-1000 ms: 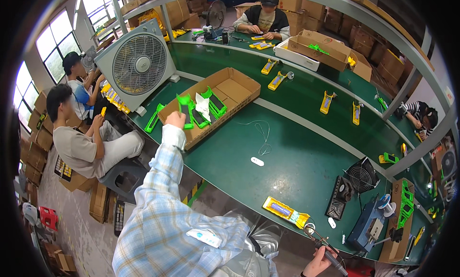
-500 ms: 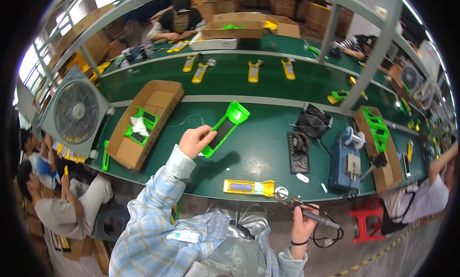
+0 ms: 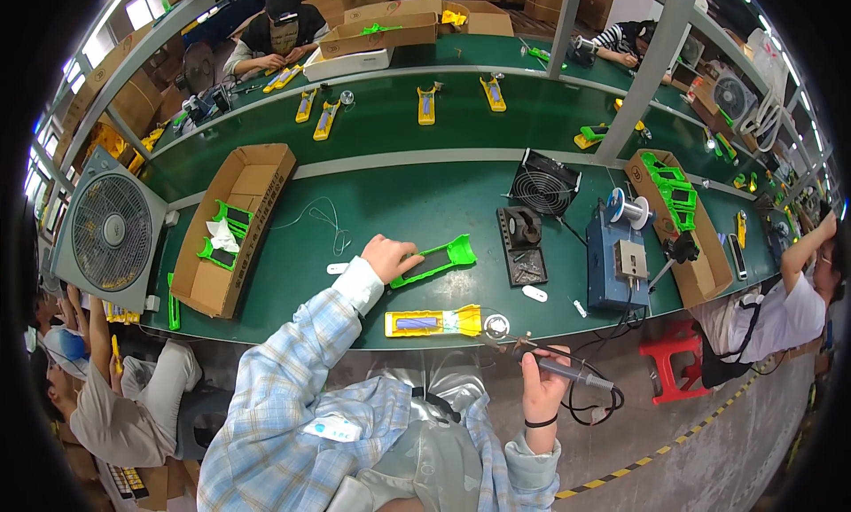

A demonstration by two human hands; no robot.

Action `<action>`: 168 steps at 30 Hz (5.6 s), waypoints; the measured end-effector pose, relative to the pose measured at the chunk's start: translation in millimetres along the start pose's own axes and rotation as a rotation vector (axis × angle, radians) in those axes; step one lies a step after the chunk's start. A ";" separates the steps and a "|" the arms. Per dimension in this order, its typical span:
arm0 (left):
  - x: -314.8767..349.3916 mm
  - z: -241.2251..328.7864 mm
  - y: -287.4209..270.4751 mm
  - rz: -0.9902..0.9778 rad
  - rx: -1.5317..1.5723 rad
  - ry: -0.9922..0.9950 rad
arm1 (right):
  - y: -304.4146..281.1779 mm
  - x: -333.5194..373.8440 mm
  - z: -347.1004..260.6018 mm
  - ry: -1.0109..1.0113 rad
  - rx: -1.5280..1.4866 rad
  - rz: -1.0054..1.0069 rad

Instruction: The person solders wires onto a circuit board of a toy car part using a soldering iron and solder wire.

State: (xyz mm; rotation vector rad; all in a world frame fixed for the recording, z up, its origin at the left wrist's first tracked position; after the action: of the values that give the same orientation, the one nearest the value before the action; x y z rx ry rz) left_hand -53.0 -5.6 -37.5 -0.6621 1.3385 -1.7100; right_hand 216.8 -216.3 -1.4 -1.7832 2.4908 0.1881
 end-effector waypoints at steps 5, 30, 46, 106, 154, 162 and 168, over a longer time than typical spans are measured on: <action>9.0 -2.3 1.0 -0.128 0.026 0.153 | 5.6 -5.6 -6.6 -0.024 0.023 -0.033; 25.2 89.8 24.1 0.037 0.259 0.197 | -17.9 -16.2 -3.1 -0.027 0.066 0.120; 29.4 92.9 28.4 0.008 0.320 0.145 | -19.5 -16.1 -10.3 -0.081 0.000 0.134; 54.2 89.6 36.0 0.147 0.582 -0.234 | 37.7 -76.0 17.8 -0.110 0.069 -0.164; 37.6 75.5 42.4 -0.027 0.514 -0.379 | 55.2 -101.7 19.8 -0.105 0.292 -0.404; 34.9 75.5 41.1 -0.041 0.491 -0.375 | 58.6 -101.8 16.2 -0.137 0.388 -0.438; 33.6 75.5 35.5 -0.084 0.484 -0.371 | 62.0 -101.8 14.5 -0.137 0.404 -0.446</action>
State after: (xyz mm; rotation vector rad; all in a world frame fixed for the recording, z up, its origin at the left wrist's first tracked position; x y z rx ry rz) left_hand 1.8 -75.3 -52.6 -0.7103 0.6162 -1.7811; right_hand 190.9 -99.1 1.0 -1.9930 1.8140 -0.1984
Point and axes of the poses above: each hand's wrist, its own x-axis away from the middle knuckle, its own y-axis out of the palm, z = x × y, the point moved 1 cm from there along -x, towards the middle knuckle, and after that the axes turned 4 degrees about -z, right-handed, at the moved point
